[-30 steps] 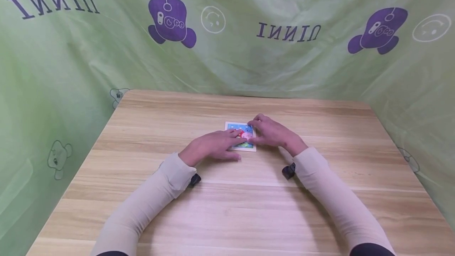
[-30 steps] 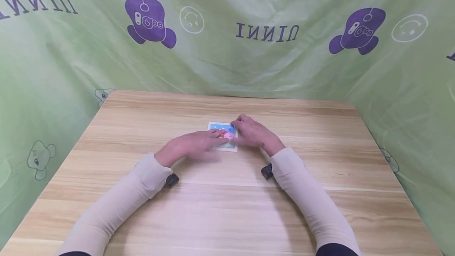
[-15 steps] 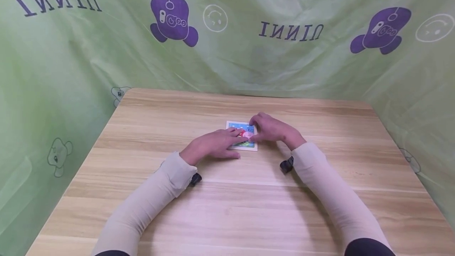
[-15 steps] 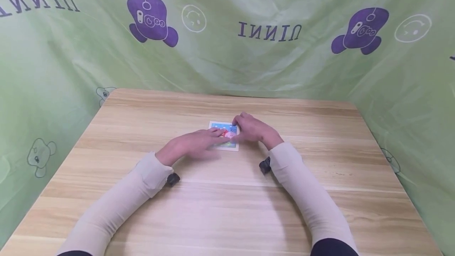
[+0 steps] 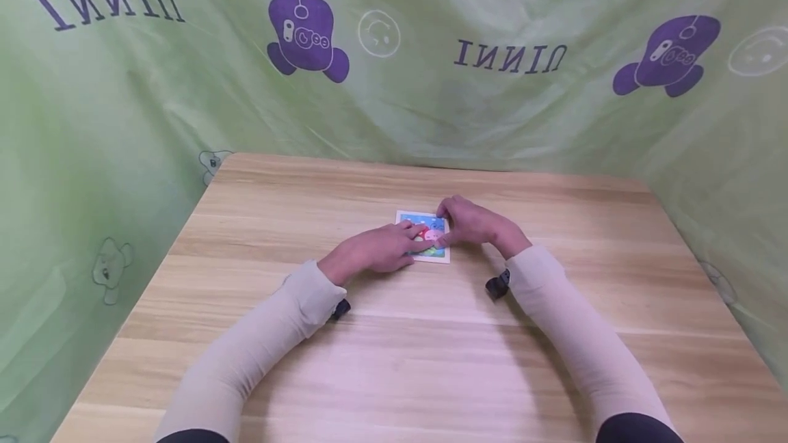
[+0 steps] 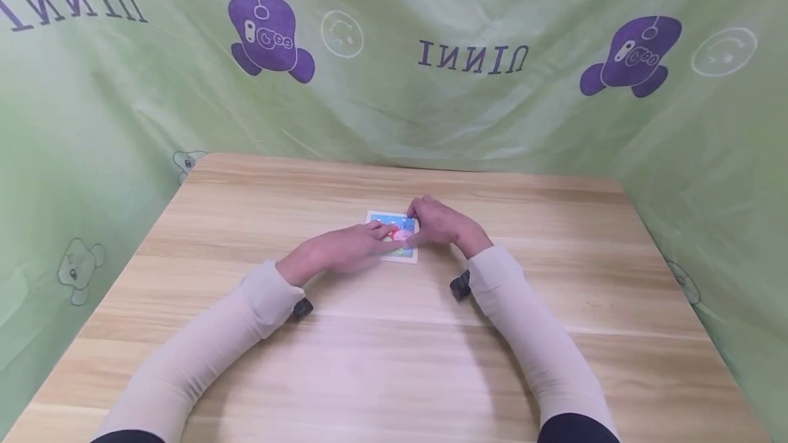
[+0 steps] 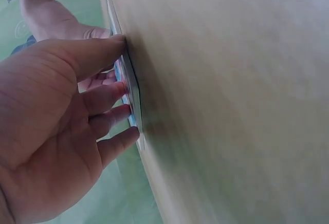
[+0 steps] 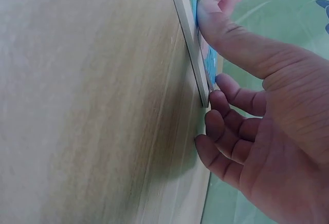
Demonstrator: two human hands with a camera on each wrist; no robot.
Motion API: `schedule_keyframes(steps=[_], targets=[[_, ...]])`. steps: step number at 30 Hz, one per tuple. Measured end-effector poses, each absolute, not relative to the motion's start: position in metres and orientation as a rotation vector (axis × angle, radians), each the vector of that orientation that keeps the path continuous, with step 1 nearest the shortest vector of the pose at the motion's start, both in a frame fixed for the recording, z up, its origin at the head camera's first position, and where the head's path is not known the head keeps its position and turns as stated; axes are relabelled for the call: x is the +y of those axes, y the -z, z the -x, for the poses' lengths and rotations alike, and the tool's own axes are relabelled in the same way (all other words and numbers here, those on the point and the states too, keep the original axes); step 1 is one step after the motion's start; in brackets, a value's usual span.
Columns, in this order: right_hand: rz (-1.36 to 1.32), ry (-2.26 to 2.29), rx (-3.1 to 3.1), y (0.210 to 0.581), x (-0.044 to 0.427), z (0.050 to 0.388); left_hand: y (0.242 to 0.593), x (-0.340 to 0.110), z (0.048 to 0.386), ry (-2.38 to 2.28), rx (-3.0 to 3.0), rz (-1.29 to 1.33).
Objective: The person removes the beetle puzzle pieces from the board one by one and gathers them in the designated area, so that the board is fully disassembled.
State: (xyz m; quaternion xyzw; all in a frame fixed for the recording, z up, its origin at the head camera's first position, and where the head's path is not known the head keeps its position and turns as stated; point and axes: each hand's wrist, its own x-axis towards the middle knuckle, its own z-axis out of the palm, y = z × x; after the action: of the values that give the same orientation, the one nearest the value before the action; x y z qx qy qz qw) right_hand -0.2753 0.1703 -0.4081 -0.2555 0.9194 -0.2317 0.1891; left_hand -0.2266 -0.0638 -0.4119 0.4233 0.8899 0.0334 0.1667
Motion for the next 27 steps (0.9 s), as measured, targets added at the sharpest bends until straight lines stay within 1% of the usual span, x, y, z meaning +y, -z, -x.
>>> schedule_keyframes(steps=[18,27], targets=[[0.730,0.658,2.607,0.4142,0.1776,0.2737,0.4139,-0.0608,0.2279,-0.131,2.529,-1.229],[0.758,0.697,2.605,0.4182,0.1776,0.2755,0.4145,-0.0631,0.2291,-0.122,2.536,-1.183]])
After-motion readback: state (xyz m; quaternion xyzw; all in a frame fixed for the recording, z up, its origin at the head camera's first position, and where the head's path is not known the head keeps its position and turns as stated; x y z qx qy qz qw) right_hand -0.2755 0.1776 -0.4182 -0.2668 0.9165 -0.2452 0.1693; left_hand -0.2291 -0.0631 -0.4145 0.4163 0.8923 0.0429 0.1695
